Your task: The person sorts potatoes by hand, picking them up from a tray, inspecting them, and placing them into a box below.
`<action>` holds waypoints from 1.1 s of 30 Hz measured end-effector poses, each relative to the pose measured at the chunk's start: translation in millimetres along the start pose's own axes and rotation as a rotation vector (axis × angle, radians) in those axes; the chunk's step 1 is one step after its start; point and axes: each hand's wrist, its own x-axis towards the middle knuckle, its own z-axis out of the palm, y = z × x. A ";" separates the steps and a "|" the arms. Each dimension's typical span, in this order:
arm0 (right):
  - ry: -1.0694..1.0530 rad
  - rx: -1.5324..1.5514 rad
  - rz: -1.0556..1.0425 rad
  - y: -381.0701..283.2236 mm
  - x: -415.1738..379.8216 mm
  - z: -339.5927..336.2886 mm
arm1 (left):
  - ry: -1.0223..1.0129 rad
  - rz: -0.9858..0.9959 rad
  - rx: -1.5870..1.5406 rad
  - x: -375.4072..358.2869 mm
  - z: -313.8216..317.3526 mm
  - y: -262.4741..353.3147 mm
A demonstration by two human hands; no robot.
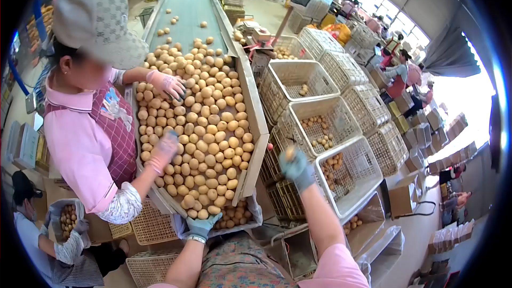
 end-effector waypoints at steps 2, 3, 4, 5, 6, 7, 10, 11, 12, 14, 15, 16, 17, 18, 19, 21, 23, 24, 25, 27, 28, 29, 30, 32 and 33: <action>-0.651 -0.209 -0.228 -66.9 49.3 48.6 | -0.176 0.089 0.204 18.8 -12.7 -0.1; 0.074 -0.374 -0.583 -44.9 22.3 127.3 | -0.228 0.136 0.303 12.4 -27.4 0.8; 0.046 -0.625 -0.624 -28.0 8.1 157.3 | -0.180 0.312 0.876 6.8 -28.7 -0.7; 0.096 -0.926 -0.620 -5.3 -1.6 163.0 | -0.096 0.423 1.455 8.5 -25.4 -5.4; 0.090 -1.134 -0.582 24.1 -12.4 156.0 | -0.177 0.290 0.924 19.5 -42.7 -8.4; 0.066 -1.341 -0.520 57.1 -28.5 136.7 | -0.219 0.209 0.376 20.3 -64.9 -12.2; 0.030 -1.535 -0.204 181.8 -106.1 91.0 | -0.024 0.273 0.672 0.5 -31.2 -9.2; -0.245 -1.818 -0.249 208.0 -121.9 52.6 | -0.049 0.044 -0.253 -8.9 -21.6 -7.5; -0.412 -1.769 -0.191 240.0 -136.3 24.9 | -0.057 0.068 -0.284 -9.5 -25.4 -10.2; -0.742 -1.986 -0.098 276.7 -139.9 38.0 | -0.011 0.110 -0.266 -7.3 -30.1 -13.5; -0.730 -1.965 -0.073 287.2 -134.5 43.2 | 0.171 0.004 -0.309 -11.6 -11.3 -9.4; -0.638 -1.931 -0.100 297.0 -120.2 45.6 | 0.063 -0.007 -0.516 -2.5 -34.4 -9.7; -0.545 -1.902 -0.125 303.1 -105.0 47.8 | -0.048 -0.014 -0.726 3.4 -58.8 -12.7; -0.432 -1.895 -0.276 306.0 -86.1 54.1 | -0.065 -0.030 -0.686 1.0 -66.4 -14.9; -0.319 -1.884 -0.430 308.7 -68.4 57.7 | -0.216 0.229 -0.124 -7.5 -33.9 -16.1; -0.395 -2.030 -0.416 313.6 -47.8 52.3 | -0.056 0.139 -0.293 -4.8 -24.9 -12.9; -0.573 -2.318 -0.420 314.7 -42.9 46.8 | 0.035 0.136 -0.336 -0.9 -43.2 -11.5; -0.628 -2.363 -0.479 312.6 -56.7 43.4 | 0.110 0.138 -0.378 -0.8 -53.0 -11.7; -0.608 -2.372 -0.472 308.1 -63.2 34.6 | 0.114 0.120 -0.378 -3.0 -64.9 -11.3; -0.439 -2.292 -0.422 292.7 -71.7 12.2 | 0.163 0.351 1.040 -7.9 -80.9 -9.7; -0.439 -2.330 -0.406 287.6 -71.7 13.0 | 0.261 0.232 0.093 -7.6 -80.0 -10.3; -0.430 -2.333 -0.411 289.8 -72.3 14.3 | 0.256 0.226 0.096 -6.9 -84.2 -11.2; -0.409 -2.350 -0.434 296.9 -73.3 16.2 | 0.169 0.305 0.553 -7.1 -88.4 -11.4; -0.407 -2.373 -0.470 304.1 -70.7 16.5 | 0.065 0.378 1.020 -6.6 -79.2 -8.6; -0.398 -2.370 -0.477 304.3 -68.1 15.9 | 0.158 0.298 0.662 -5.1 -74.8 -8.7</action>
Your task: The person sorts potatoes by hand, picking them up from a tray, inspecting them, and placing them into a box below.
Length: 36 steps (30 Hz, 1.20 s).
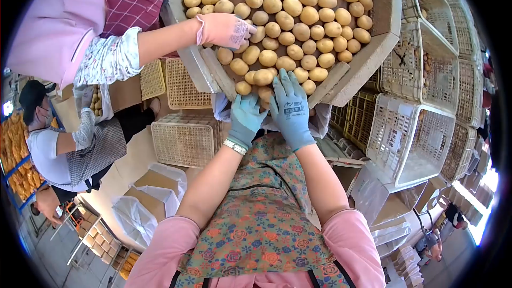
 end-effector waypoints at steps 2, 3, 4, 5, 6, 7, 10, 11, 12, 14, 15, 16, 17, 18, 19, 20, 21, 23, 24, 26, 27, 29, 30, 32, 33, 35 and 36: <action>-0.036 0.088 -0.010 3.9 1.0 0.2 | 0.207 -0.290 -0.670 -3.0 23.7 18.2; -0.062 0.070 -0.022 6.8 -0.2 -0.6 | 0.139 -0.284 -0.680 -6.5 35.3 27.9; -0.060 0.071 -0.019 8.2 -1.3 -0.9 | 0.137 -0.285 -0.677 -6.2 40.3 29.9; -0.071 0.066 -0.030 8.9 -2.3 -0.4 | 0.131 -0.307 -0.763 -4.8 43.8 31.5; -0.084 0.064 -0.041 9.3 -3.7 0.4 | 0.128 -0.329 -0.849 -3.8 46.4 32.7; -0.084 0.071 -0.040 8.8 -4.0 -0.3 | 0.133 -0.327 -0.844 -1.2 42.8 27.9; -0.072 0.086 -0.037 9.0 -2.7 -3.0 | 0.040 -0.336 -1.062 2.4 30.5 16.1; -0.076 0.172 -0.041 11.6 -2.6 -4.0 | -0.009 -0.345 -1.119 0.9 30.6 17.2; -0.080 0.255 -0.044 15.0 -2.8 -5.8 | -0.060 -0.355 -1.176 0.3 31.5 17.7; -0.020 0.562 -0.011 15.9 5.9 -43.5 | -0.040 -0.288 -0.927 -4.7 53.3 33.2; 0.054 0.797 0.239 17.7 12.9 -63.2 | -0.021 -0.220 -0.680 -7.3 61.1 38.3; 0.129 1.025 0.497 18.7 15.3 -72.1 | -0.015 -0.221 -0.679 -8.5 59.7 35.2; 0.410 1.035 0.517 20.2 21.2 -64.2 | -0.117 -0.135 -0.533 -8.3 58.4 32.9; 0.413 1.037 0.520 20.1 27.3 -52.5 | -0.220 -0.049 -0.384 -8.2 57.5 31.0; 0.249 0.547 0.312 19.7 32.7 -40.3 | -0.230 -0.052 -0.375 -7.8 59.0 30.4; 0.074 0.058 0.102 17.0 34.1 -29.7 | -0.126 -0.169 -0.603 -8.4 58.2 29.7; 0.175 -0.104 -0.150 13.6 29.1 -22.0 | -0.017 -0.285 -0.825 -8.9 56.3 30.5; 0.082 0.224 -0.095 17.0 19.5 -31.4 | -0.104 -0.346 -1.020 -4.7 42.2 26.0; -0.036 0.550 -0.047 19.4 12.0 -37.2 | -0.129 -0.352 -1.040 -4.9 44.1 27.2; 0.300 0.169 -0.081 21.4 7.6 -77.2 | -0.113 -0.254 -0.843 -9.6 49.4 27.6; 0.297 -0.059 -0.016 32.9 -0.9 -80.9 | -0.074 -0.252 -0.864 -9.2 50.9 27.4; 0.295 -0.134 0.026 62.4 -11.8 -71.6 | -0.070 -0.217 -0.938 -7.3 54.3 25.8; 0.243 -0.187 0.006 71.5 -17.3 -67.4 | 0.006 -0.282 -1.059 -7.4 60.1 32.8; 0.242 -0.188 0.006 68.7 -17.5 -67.2 | 0.054 -0.288 -1.071 -4.8 59.4 29.9; 0.244 -0.179 0.023 64.6 -16.7 -67.4 | 0.059 -0.266 -1.022 -4.4 56.8 28.2; 0.280 -0.111 0.011 48.2 -17.9 -71.9 | -0.008 -0.233 -0.969 -3.0 53.7 25.1; 0.321 -0.046 -0.013 42.0 -20.9 -72.1 | -0.017 -0.227 -0.998 -3.7 51.1 23.3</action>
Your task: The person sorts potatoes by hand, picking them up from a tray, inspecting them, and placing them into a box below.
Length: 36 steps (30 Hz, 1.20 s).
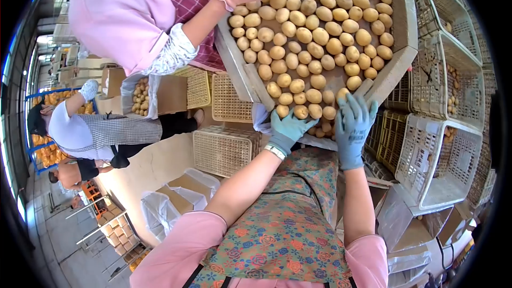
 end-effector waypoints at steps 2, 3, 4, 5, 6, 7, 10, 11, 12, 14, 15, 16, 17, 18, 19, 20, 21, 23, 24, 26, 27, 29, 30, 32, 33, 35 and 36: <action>0.024 0.199 -0.025 -17.1 -12.0 10.9 | 0.068 0.011 0.039 -1.5 6.9 -2.5; -0.089 0.257 -0.002 -28.9 -18.8 16.6 | 0.123 0.001 0.009 5.8 -6.5 -0.8; -0.218 0.216 0.046 -39.6 -31.8 34.8 | 0.177 -0.011 -0.019 10.5 -15.2 0.5; -0.439 0.178 0.125 -54.6 -26.0 35.8 | 0.192 0.014 0.073 6.9 -11.3 -4.3; -0.484 0.135 0.175 -62.9 -32.2 50.1 | 0.192 0.009 0.082 4.8 -17.7 -5.0; -0.448 0.030 0.150 -70.7 -37.6 62.1 | 0.110 -0.054 0.023 4.9 -30.6 -2.4; -0.601 -0.059 0.223 -84.5 -15.1 67.4 | -0.034 -0.288 -0.783 11.7 -49.8 10.3; -0.658 -0.072 0.231 -86.1 -8.6 70.0 | 0.093 -0.162 -0.342 13.3 -42.5 8.6; -0.699 -0.051 0.288 -87.1 -4.3 77.7 | 0.209 -0.033 0.100 12.7 -36.5 6.9; -0.780 0.071 0.384 -81.9 3.7 84.1 | 0.205 -0.071 0.160 8.5 -27.2 4.2; -0.780 0.062 0.396 -74.5 -4.1 86.4 | 0.248 -0.027 0.178 8.4 -20.6 1.3; -0.665 0.142 0.329 -67.2 -9.2 85.8 | 0.290 0.020 0.198 11.3 -20.2 1.2; -0.550 0.223 0.260 -61.7 -15.2 85.2 | 0.333 0.058 0.188 15.8 -19.2 2.5; -0.553 0.219 0.265 -56.9 -23.8 82.8 | 0.336 0.052 0.187 18.1 -19.7 2.1; -0.389 0.419 0.289 -57.1 -25.0 64.9 | 0.312 0.047 0.233 18.9 -20.7 1.5; -0.221 0.616 0.309 -57.6 -29.8 53.1 | 0.290 0.045 0.279 18.1 -19.0 0.0; -0.176 0.685 0.302 -55.4 -38.7 48.5 | 0.181 0.006 0.376 17.0 -17.9 -1.8; -0.196 0.859 0.426 -62.6 -43.6 26.1 | 0.101 -0.091 0.320 13.0 -24.8 -4.0; -0.204 1.031 0.544 -64.2 -43.9 15.7 | 0.009 -0.187 0.266 12.9 -27.3 -5.3; -0.242 1.076 0.550 -61.3 -46.7 6.2 | 0.024 -0.271 0.209 5.1 -24.5 -10.8; -0.194 0.989 0.460 -60.9 -47.5 2.9 | -0.003 -0.301 0.242 6.4 -24.8 -9.3; -0.169 0.964 0.364 -60.3 -46.9 -4.5 | -0.004 -0.370 0.247 7.9 -30.4 0.8; -0.164 0.966 0.366 -61.0 -46.4 -9.0 | -0.003 -0.372 0.253 12.0 -33.5 1.8; -0.327 1.785 0.918 -64.1 -41.2 -25.3 | 0.013 -0.085 0.719 18.9 -31.5 -3.3; -0.415 2.027 1.007 -61.8 -46.6 -26.4 | 0.037 -0.187 0.301 3.8 12.6 -19.7; -0.415 2.201 1.145 -60.9 -53.4 -25.9 | 0.033 -0.110 0.413 -0.9 22.4 -26.7; -0.428 2.377 1.279 -61.2 -57.3 -24.5 | 0.011 -0.113 0.409 1.5 16.6 -24.2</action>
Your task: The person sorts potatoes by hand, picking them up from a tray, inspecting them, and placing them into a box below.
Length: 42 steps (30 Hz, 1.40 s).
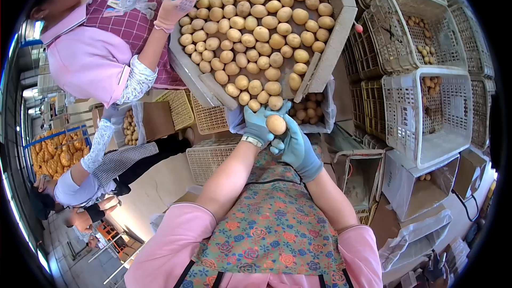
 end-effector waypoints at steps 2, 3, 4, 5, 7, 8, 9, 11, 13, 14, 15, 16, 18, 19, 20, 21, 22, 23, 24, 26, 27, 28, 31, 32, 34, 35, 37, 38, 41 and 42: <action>0.071 -0.002 0.007 3.8 -4.3 -11.1 | 0.015 -0.068 -0.181 3.8 -7.2 4.0; 0.103 0.062 -0.049 2.2 -13.6 -20.4 | 0.025 -0.127 -0.361 5.7 -10.4 6.4; 0.129 0.126 -0.104 0.7 -23.3 -31.5 | 0.024 -0.120 -0.361 7.3 -8.0 6.6; 0.215 0.151 -0.177 -2.2 -40.4 -51.8 | 0.053 -0.027 -0.239 10.1 -2.0 5.1; 0.387 0.256 -0.313 -10.6 -91.4 -124.1 | 0.093 -0.001 -0.183 5.7 14.0 7.5; 0.698 0.212 -0.509 -9.7 -117.8 -157.3 | 0.089 0.009 -0.192 10.3 6.9 9.2; 0.815 0.197 -0.557 -2.6 -158.6 -221.2 | -0.006 0.062 0.000 15.7 -8.1 8.3; 0.999 0.250 -0.680 5.3 -223.4 -284.7 | 0.089 0.000 -0.219 4.5 12.5 8.3; 1.288 0.346 -0.597 -7.2 -232.8 -264.8 | 0.062 -0.003 -0.248 6.2 1.9 8.6; 1.373 0.383 -0.535 -14.5 -223.6 -254.0 | 0.032 -0.001 -0.255 8.7 -1.5 10.0; 1.231 0.117 -0.509 -18.1 -204.4 -236.4 | 0.066 0.009 -0.264 7.7 2.4 11.3; 1.076 -0.136 -0.474 -19.9 -177.1 -214.6 | 0.068 0.017 -0.269 7.3 -2.1 12.5; 0.773 -0.903 -0.643 -29.5 -88.7 -83.9 | 0.012 0.028 -0.259 10.4 -16.5 12.6; 0.737 -1.180 -0.523 -34.9 -58.9 -30.0 | 0.009 0.029 -0.262 11.5 -20.8 12.5; 0.532 -1.498 -0.717 -33.1 -20.3 -16.1 | 0.029 0.031 -0.233 11.4 -23.8 13.4; 0.310 -1.685 -0.953 -34.8 20.5 2.5 | 0.049 0.034 -0.203 10.1 -27.5 15.5; 0.243 -1.912 -1.064 -37.2 50.7 33.2 | 0.070 0.037 -0.170 8.3 -31.3 17.5; 0.292 -2.141 -0.942 -34.8 85.6 46.7 | 0.091 0.037 -0.135 7.4 -37.0 18.3; 0.349 -2.361 -0.800 -33.1 119.0 54.7 | 0.112 0.033 -0.099 8.1 -44.9 18.5; 0.484 -2.564 -0.581 -21.6 184.8 31.4 | 0.034 0.094 0.175 7.0 -60.2 16.5; 0.503 -2.559 -0.578 -12.4 194.2 34.7 | 0.174 0.080 0.031 0.3 -47.9 18.7; 0.571 -2.567 -0.463 -5.1 202.9 38.8 | 0.312 0.062 -0.116 -2.9 -38.1 20.4; 0.584 -2.558 -0.387 -14.0 202.8 26.6 | 0.296 0.028 -0.140 0.1 -48.4 19.6; 0.503 -2.534 -0.438 -16.4 200.1 22.6 | 0.244 0.002 -0.203 -0.3 -52.5 18.1; 0.475 -2.533 -0.532 -27.1 181.4 16.1 | 0.288 0.008 -0.147 0.2 -47.1 15.9; 0.311 -2.421 -0.721 -37.7 161.4 22.7 | 0.293 -0.006 -0.199 -2.1 -31.9 13.9; 0.070 -2.175 -1.035 -68.1 113.3 45.3 | 0.297 -0.008 -0.253 -3.5 -17.9 14.9; -0.002 -2.048 -1.155 -88.1 85.8 53.6 | 0.174 -0.017 -0.221 -5.2 -17.1 16.4; 0.710 -1.730 -1.377 -167.6 24.4 42.3 | 0.078 -0.048 -0.262 -9.5 -13.1 18.5; 1.107 -1.497 -1.367 -192.4 8.9 22.8 | 0.103 -0.060 -0.285 -7.8 -13.1 18.9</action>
